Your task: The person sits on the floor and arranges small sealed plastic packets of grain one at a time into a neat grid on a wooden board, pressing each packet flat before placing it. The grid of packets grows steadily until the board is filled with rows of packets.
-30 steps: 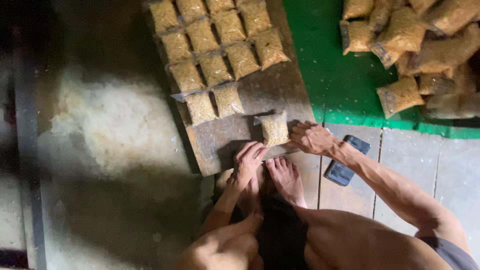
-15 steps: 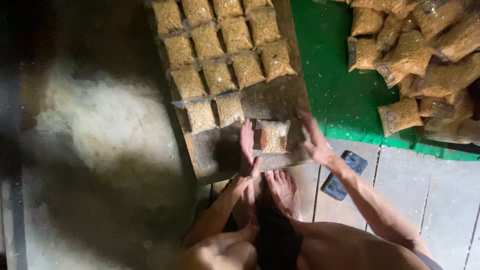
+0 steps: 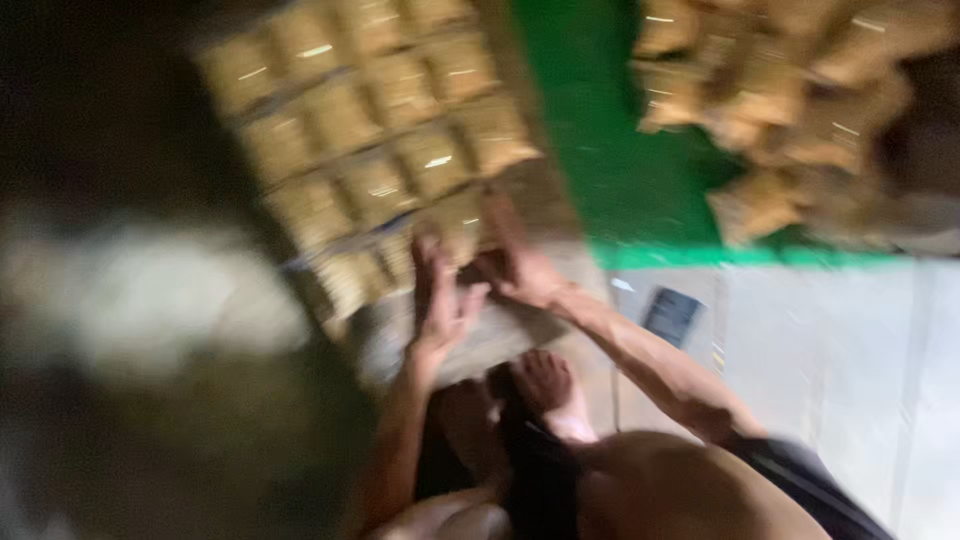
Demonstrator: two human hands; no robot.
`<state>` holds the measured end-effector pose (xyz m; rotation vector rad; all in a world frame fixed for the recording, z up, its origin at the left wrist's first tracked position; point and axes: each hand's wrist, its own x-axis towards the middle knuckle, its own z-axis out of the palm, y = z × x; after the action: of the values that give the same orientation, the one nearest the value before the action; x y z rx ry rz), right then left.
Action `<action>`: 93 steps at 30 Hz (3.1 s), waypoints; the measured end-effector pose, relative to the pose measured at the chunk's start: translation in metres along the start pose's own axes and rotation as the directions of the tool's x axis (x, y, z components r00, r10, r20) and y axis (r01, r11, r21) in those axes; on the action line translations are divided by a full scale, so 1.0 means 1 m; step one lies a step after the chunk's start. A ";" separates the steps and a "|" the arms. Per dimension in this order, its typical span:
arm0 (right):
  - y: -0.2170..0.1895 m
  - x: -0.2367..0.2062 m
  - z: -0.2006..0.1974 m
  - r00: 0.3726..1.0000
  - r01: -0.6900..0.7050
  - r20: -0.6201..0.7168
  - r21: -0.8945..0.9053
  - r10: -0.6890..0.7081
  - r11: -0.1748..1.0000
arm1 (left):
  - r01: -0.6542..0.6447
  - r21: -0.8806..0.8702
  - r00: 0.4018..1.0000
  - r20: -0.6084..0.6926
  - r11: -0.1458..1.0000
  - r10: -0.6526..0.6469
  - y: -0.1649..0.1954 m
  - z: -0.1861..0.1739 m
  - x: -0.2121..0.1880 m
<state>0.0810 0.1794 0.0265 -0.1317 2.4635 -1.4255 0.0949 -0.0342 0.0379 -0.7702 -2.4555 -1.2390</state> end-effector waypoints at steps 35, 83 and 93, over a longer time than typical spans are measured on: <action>-0.011 -0.084 0.000 0.993 -0.113 -0.089 -0.423 0.082 0.899 | 0.391 -0.391 0.918 0.097 0.834 -0.385 0.082 0.043 -0.089; 0.020 -0.101 -0.036 0.937 0.330 0.247 -0.386 -0.248 0.861 | 0.294 -0.062 0.953 -0.052 0.954 -0.297 0.051 0.005 -0.137; 0.059 -0.048 -0.009 0.652 0.753 0.452 -0.481 -0.609 0.449 | 0.194 0.023 0.981 -0.021 0.981 -0.193 0.069 -0.030 -0.098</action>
<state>0.1283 0.2277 -0.0102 -1.5251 2.6855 -0.5792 0.2154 -0.0570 0.0549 -0.5206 -2.5754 -1.2724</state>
